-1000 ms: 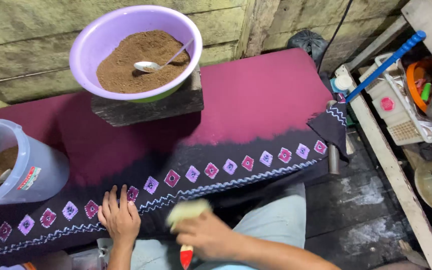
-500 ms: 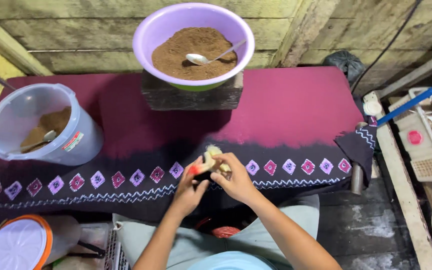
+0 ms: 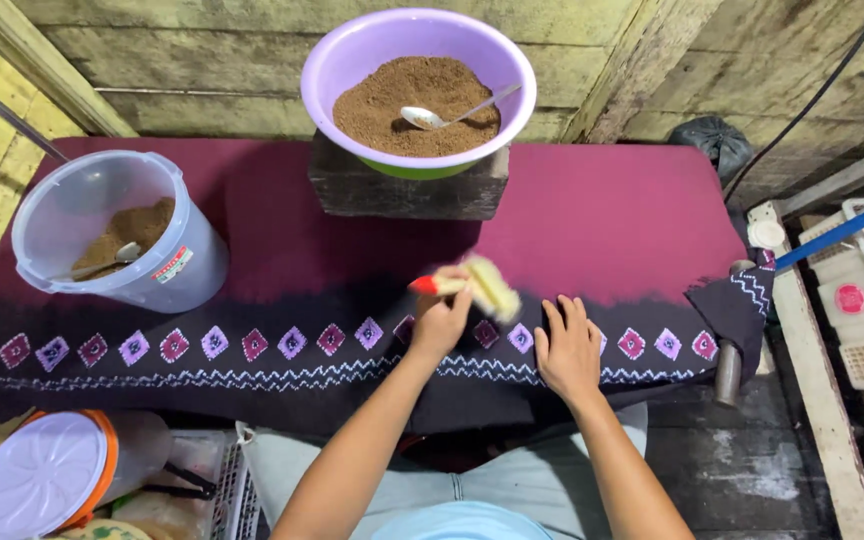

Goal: Applying a substance to the decorative border of a fabric using a paintbrush

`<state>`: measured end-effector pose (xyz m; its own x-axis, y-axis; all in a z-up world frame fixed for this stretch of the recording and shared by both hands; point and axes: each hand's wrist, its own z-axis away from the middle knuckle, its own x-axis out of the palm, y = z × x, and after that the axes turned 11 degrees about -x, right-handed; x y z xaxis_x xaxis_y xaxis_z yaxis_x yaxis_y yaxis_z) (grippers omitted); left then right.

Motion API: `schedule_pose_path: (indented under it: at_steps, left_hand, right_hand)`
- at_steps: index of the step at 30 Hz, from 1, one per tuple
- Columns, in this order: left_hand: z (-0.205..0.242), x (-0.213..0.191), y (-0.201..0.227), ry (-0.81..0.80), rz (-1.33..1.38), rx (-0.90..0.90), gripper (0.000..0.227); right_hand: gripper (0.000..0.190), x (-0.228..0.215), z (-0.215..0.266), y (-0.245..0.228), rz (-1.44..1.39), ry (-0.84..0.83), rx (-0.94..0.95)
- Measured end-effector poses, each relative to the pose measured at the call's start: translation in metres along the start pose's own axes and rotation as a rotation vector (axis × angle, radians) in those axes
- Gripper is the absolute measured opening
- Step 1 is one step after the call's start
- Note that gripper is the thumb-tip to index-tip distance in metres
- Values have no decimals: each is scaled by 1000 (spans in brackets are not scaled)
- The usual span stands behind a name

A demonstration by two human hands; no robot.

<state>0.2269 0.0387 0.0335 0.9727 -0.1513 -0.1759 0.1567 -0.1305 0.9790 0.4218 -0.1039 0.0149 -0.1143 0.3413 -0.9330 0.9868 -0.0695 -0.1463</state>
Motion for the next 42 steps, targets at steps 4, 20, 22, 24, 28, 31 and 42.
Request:
schedule_pose_path:
  at_steps: [4, 20, 22, 24, 28, 31, 42]
  left_hand:
    - [-24, 12, 12, 52, -44, 54, 17]
    - [112, -223, 13, 205, 11, -418, 16]
    - [94, -217, 30, 226, -33, -497, 19]
    - [68, -202, 28, 282, -195, -380, 29]
    - [-10, -153, 10, 234, -83, -209, 16]
    - [-48, -134, -9, 269, -238, 247, 7]
    - [76, -197, 12, 294, -740, -171, 15]
  right_hand:
    - [47, 10, 3, 7, 18, 6, 16]
    - [48, 8, 0, 2, -13, 34, 48]
    - [49, -1, -1, -5, -75, 10, 80]
    - [49, -6, -2, -7, -108, -17, 113]
    - [48, -9, -4, -9, -128, -53, 136]
    - [48, -5, -2, -6, -109, -26, 123]
    - [51, 16, 4, 11, -20, 28, 71]
